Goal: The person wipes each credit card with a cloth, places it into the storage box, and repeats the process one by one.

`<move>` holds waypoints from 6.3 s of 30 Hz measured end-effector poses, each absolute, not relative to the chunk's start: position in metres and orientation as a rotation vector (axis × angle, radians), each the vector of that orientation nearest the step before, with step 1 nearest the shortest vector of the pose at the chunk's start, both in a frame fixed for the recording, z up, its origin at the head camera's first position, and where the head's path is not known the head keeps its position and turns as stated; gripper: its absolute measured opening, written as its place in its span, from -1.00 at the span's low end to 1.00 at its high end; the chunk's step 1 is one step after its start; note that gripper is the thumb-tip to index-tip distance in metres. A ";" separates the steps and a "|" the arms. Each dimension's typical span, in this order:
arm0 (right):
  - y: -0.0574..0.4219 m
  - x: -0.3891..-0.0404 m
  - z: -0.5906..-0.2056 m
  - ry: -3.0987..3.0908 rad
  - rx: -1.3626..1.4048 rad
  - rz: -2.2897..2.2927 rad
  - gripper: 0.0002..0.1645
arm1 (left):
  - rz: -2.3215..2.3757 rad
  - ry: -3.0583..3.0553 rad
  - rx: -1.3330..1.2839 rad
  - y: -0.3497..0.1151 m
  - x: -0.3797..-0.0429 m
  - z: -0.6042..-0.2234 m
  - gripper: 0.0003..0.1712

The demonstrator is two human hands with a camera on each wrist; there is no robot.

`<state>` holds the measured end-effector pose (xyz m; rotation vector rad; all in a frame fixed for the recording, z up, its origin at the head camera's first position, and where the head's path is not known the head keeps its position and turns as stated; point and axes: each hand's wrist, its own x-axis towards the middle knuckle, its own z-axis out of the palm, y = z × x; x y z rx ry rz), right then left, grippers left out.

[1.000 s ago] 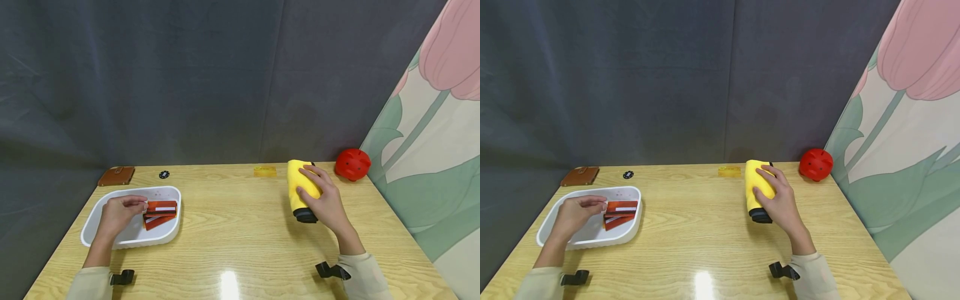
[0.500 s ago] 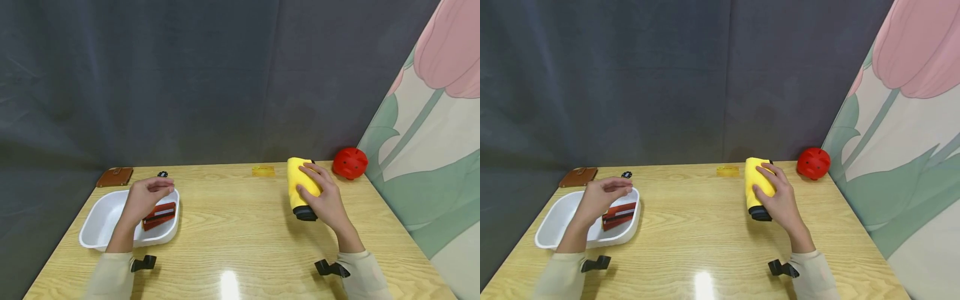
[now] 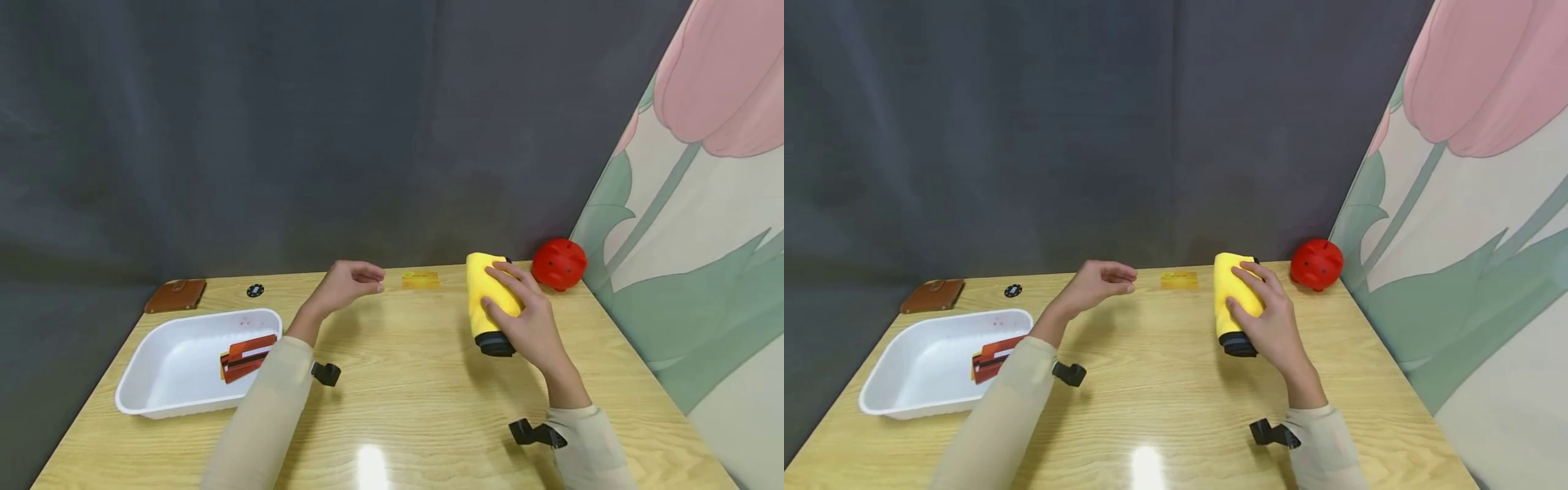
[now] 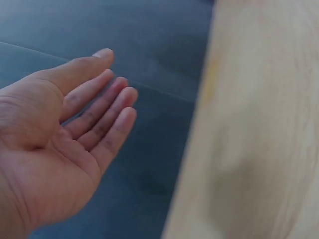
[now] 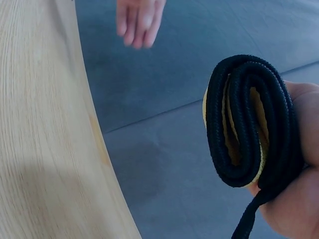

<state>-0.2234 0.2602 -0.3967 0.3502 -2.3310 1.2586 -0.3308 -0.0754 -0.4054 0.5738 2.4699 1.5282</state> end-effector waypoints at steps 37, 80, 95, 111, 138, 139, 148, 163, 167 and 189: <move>0.256 -0.215 -0.390 -2.341 0.303 1.303 -0.45 | 1.131 2.673 0.348 -0.024 -0.384 -0.466 -0.49; 0.253 -0.235 -0.396 -2.333 0.430 1.271 -0.45 | 1.554 2.757 0.505 -0.080 -0.281 -0.424 -0.74; 0.236 -0.232 -0.401 -2.362 0.516 1.292 -0.44 | 1.671 2.781 0.427 -0.106 -0.246 -0.422 -0.63; 0.204 -0.227 -0.413 -2.286 0.662 1.321 -0.40 | 1.915 2.612 0.381 -0.090 -0.240 -0.434 -0.67; 0.163 -0.208 -0.428 -2.359 0.964 1.165 -0.37 | 2.118 2.445 0.481 -0.068 -0.229 -0.436 -0.71; 0.163 -0.208 -0.428 -2.358 0.977 1.157 -0.37 | 2.118 2.444 0.484 -0.068 -0.229 -0.436 -0.71; 0.160 -0.205 -0.426 -2.381 1.009 1.088 -0.38 | 2.105 2.440 0.470 -0.069 -0.228 -0.435 -0.71; 0.188 -0.224 -0.423 -2.458 0.767 1.011 -0.36 | 2.069 2.499 0.417 -0.070 -0.228 -0.437 -0.68; 0.198 -0.229 -0.423 -2.437 0.720 1.005 -0.38 | 2.061 2.509 0.385 -0.073 -0.229 -0.438 -0.69; 0.216 -0.234 -0.420 -2.397 0.660 1.055 -0.38 | 2.001 2.438 0.477 -0.083 -0.229 -0.429 -0.50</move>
